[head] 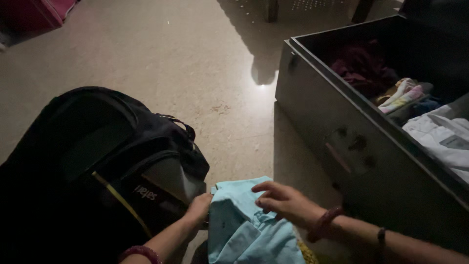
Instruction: The person packs various folded clothes into a black backpack by transferring them from a metal trunk and a yellow rug.
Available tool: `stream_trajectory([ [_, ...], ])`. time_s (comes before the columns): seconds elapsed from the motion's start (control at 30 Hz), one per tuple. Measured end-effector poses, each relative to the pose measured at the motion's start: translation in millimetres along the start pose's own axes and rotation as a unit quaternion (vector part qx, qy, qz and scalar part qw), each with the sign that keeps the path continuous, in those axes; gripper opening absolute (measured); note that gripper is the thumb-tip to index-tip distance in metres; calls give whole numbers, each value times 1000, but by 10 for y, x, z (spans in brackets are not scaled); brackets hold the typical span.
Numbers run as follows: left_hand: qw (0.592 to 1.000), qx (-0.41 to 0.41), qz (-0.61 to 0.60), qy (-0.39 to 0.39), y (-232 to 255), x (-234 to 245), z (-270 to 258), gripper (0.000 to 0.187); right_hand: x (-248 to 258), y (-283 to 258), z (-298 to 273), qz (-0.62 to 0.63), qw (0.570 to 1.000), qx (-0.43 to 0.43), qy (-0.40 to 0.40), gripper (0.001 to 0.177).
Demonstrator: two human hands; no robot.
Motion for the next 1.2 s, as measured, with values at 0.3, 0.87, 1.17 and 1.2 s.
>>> stream_trajectory([
  [0.3,999,38,12,-5,-131,8,-244,52,560,513,169,-63,993,-54,86,50],
  [0.87,994,23,73,75,-403,141,458,64,797,1399,466,-24,981,-157,108,66],
  [1.17,987,-83,7,136,-245,96,328,88,805,1829,956,81,982,-82,150,77],
  [1.2,989,-73,-8,130,-238,94,319,89,844,1820,995,71,982,-61,163,76],
])
Point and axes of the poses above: each hand's wrist, its own z-axis towards the middle knuckle, its own x-axis out of the back of the hand, y = z × x, the point moved 8 cm from there along z, towards the middle knuckle, and after that the axes turned 11 degrees about z, right-handed, at the moved point
